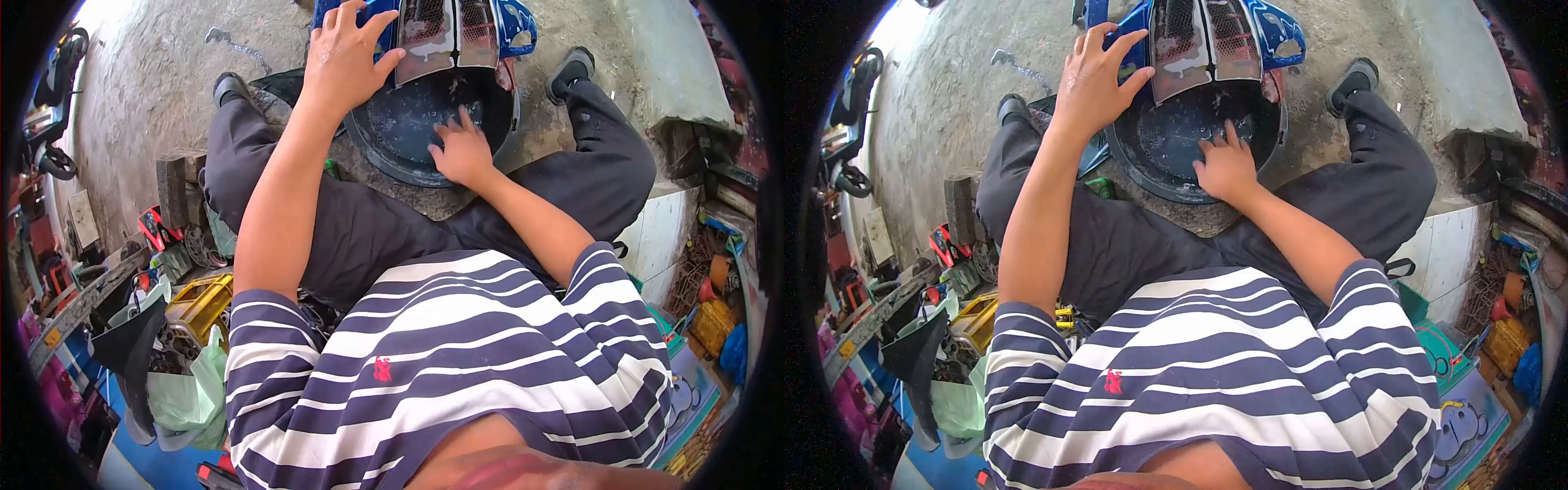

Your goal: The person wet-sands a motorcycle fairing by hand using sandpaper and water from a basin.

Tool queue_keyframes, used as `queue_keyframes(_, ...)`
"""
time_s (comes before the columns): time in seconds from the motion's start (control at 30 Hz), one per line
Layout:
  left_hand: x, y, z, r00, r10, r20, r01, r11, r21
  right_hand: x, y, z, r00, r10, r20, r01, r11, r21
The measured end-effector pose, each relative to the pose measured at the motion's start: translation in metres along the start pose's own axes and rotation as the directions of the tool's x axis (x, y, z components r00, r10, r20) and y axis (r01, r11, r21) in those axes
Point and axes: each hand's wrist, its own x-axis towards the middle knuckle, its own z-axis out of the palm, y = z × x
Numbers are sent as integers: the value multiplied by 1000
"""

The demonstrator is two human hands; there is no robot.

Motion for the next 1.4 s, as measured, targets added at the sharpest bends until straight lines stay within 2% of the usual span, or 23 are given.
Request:
queue_keyframes(0.07,-2,-3,-2,999,39,-12,-38,998,43,14,-2,3,920,201,336,-251,962,110)
queue_keyframes(0.17,4,16,1,989,131,-69,-124,987,106,45,24,-5,975,168,145,-187,973,132)
queue_keyframes(0.27,2,27,11,984,170,-48,-167,984,56,76,38,15,970,228,83,-234,970,66)
queue_keyframes(0.37,-6,34,28,981,191,28,-193,967,168,99,58,37,878,252,408,-296,954,48)
queue_keyframes(0.4,-7,34,33,980,192,59,-198,971,137,102,59,40,858,210,468,-250,968,24)
queue_keyframes(0.5,-9,30,41,981,184,57,-191,965,178,96,62,47,860,226,457,-298,950,90)
queue_keyframes(0.63,-5,34,39,977,213,27,-215,969,124,98,58,33,875,280,394,-327,943,57)
queue_keyframes(0.77,-24,50,48,944,299,141,-298,954,-27,117,80,60,899,246,363,-289,955,69)
queue_keyframes(0.8,-34,52,54,928,248,278,-241,969,-61,122,84,62,900,242,364,-278,959,51)
queue_keyframes(0.83,-43,53,61,890,196,411,-176,981,-87,124,85,62,900,238,365,-268,963,33)
queue_keyframes(0.9,-60,48,81,796,51,604,-56,998,-11,127,86,57,898,271,348,-314,947,71)
queue_keyframes(0.97,-70,45,96,681,-87,727,25,995,96,132,88,58,897,288,336,-345,930,124)
queue_keyframes(1.03,-68,39,117,581,-219,784,73,973,218,142,94,57,902,287,323,-357,916,182)
queue_keyframes(1.13,-63,19,171,436,-301,848,233,948,217,148,103,57,889,258,378,-352,913,205)
queue_keyframes(1.23,-61,6,212,383,-386,839,410,885,220,168,116,84,891,191,413,-279,946,165)
queue_keyframes(1.33,-59,6,244,294,-519,803,534,786,312,162,109,87,865,297,403,-363,927,95)
queue_keyframes(1.37,-59,4,255,223,-501,836,510,791,338,150,92,74,849,359,388,-418,905,76)
queue_keyframes(1.4,-58,5,262,148,-483,863,485,796,362,143,77,54,800,385,459,-437,899,7)
